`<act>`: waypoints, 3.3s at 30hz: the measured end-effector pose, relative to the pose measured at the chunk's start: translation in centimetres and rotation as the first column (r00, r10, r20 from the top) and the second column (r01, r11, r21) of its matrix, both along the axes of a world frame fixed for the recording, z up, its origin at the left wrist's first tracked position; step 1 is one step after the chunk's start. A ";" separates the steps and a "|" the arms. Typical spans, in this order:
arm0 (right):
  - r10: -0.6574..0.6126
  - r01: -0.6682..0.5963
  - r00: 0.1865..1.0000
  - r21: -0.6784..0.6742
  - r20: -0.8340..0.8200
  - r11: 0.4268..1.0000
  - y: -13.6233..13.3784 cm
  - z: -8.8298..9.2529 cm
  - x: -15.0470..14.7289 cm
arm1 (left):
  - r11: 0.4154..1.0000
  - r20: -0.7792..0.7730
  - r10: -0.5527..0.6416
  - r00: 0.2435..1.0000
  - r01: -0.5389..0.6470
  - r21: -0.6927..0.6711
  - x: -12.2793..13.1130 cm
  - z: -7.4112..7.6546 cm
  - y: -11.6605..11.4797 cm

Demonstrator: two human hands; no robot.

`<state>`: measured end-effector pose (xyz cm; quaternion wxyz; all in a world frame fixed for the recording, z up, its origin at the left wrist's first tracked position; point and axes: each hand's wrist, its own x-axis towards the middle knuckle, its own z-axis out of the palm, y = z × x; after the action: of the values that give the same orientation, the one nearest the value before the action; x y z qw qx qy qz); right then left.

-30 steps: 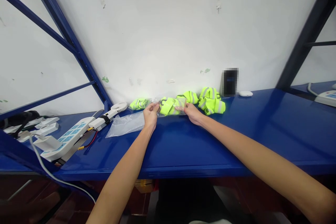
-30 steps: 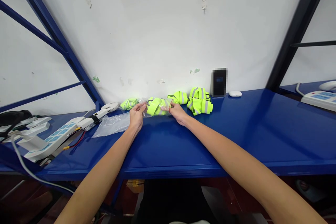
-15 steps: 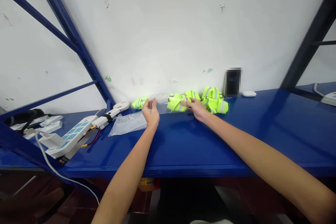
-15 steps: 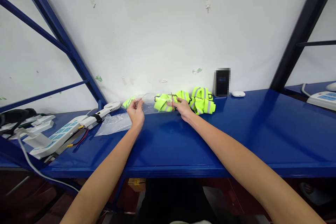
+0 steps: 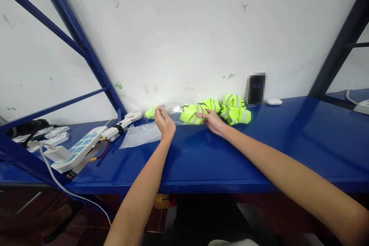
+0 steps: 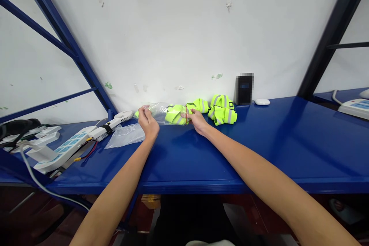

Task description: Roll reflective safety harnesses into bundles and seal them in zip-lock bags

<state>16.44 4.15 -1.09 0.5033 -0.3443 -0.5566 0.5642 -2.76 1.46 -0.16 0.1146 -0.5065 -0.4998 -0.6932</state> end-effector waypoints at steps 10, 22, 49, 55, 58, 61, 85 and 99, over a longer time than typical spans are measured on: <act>-0.203 0.203 0.978 0.001 0.049 0.979 1.1 -0.1 1.7 | 0.966 0.160 0.222 0.962 -0.239 0.095 -5.0 3.2 -1.0; -0.417 0.344 0.701 0.238 0.578 0.908 1.9 -0.2 2.9 | 0.839 0.035 0.336 0.941 -0.283 -0.465 -15.2 5.0 -3.6; -0.681 -0.107 0.143 0.695 0.718 0.711 -1.9 0.7 0.4 | 0.501 -0.722 -0.224 0.655 -0.558 -0.662 -15.8 -2.1 -4.7; -0.693 -0.089 0.150 0.707 0.705 0.701 -1.6 0.1 0.4 | 0.376 -0.640 -0.302 0.707 -0.528 -0.761 -16.0 -2.7 -4.7; -0.716 -0.094 0.153 0.731 0.681 0.676 -1.6 -0.3 0.2 | 0.340 -0.612 -0.310 0.728 -0.516 -0.786 -16.2 -2.9 -4.6; -0.729 -0.109 0.156 0.745 0.667 0.658 -1.6 -0.6 0.1 | 0.349 -0.602 -0.302 0.739 -0.502 -0.791 -16.1 -3.1 -4.6; -0.420 -0.475 0.630 0.752 0.653 0.457 -5.8 0.4 -2.6 | 0.515 -0.562 0.169 0.810 -0.559 -0.650 -16.3 -1.8 -5.4; -0.221 -0.591 0.604 0.616 0.766 0.520 -6.3 0.6 -2.4 | 0.703 -0.432 0.062 0.900 -0.346 -0.621 -16.4 -1.4 -5.0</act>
<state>14.07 -2.19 -0.49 0.2386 -0.1964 -0.9478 0.0784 -19.15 -3.53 -1.59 0.0916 -0.5766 -0.7415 -0.3307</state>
